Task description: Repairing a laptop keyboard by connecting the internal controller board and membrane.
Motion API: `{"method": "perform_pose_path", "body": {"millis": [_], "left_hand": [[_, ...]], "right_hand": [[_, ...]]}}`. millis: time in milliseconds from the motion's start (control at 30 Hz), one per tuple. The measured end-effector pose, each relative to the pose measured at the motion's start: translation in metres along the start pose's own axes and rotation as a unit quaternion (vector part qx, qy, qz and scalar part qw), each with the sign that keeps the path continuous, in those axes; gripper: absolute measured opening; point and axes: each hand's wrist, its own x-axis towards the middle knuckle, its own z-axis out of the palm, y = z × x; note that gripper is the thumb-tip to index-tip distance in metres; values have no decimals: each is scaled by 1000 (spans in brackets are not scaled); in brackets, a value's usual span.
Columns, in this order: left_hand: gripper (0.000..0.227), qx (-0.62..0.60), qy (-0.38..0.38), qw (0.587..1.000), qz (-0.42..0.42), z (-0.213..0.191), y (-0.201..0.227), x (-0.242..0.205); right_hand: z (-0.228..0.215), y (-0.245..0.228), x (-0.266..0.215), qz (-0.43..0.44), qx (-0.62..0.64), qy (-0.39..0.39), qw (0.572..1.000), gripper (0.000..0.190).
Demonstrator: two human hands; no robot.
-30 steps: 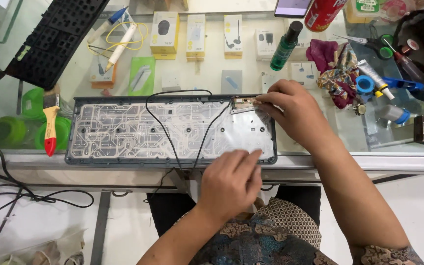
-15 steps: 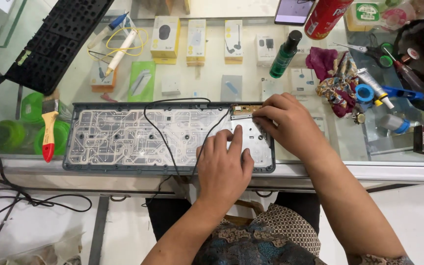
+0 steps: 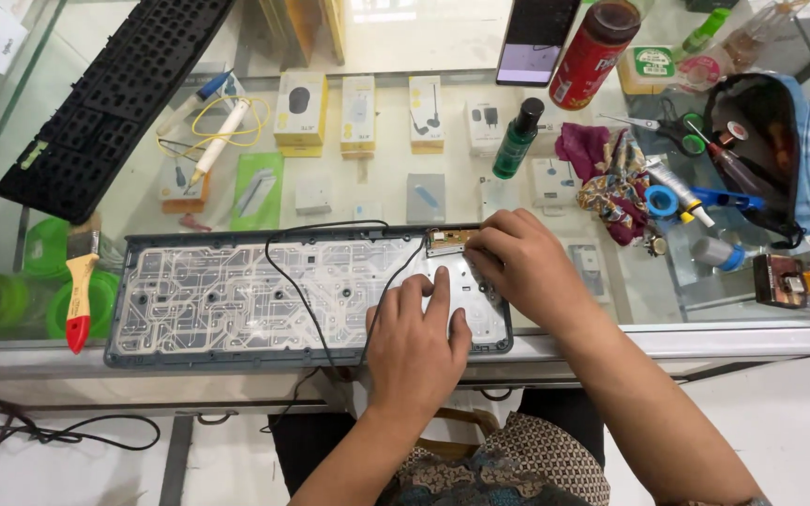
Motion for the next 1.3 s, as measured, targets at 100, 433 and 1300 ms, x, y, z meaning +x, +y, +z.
{"method": "perform_pose_path", "body": {"millis": [100, 433, 1300], "left_hand": [[43, -2, 3, 1000, 3, -1, -1, -1], [46, -33, -15, 999, 0, -4, -3, -1], [45, -53, -31, 997, -41, -5, -9, 17]], "right_hand": [[1, 0, -2, 6, -9, 6, 1000, 11], [1, 1, -3, -5, -30, 1, 1000, 11], [1, 0, -5, -14, -27, 31, 999, 8]]}}
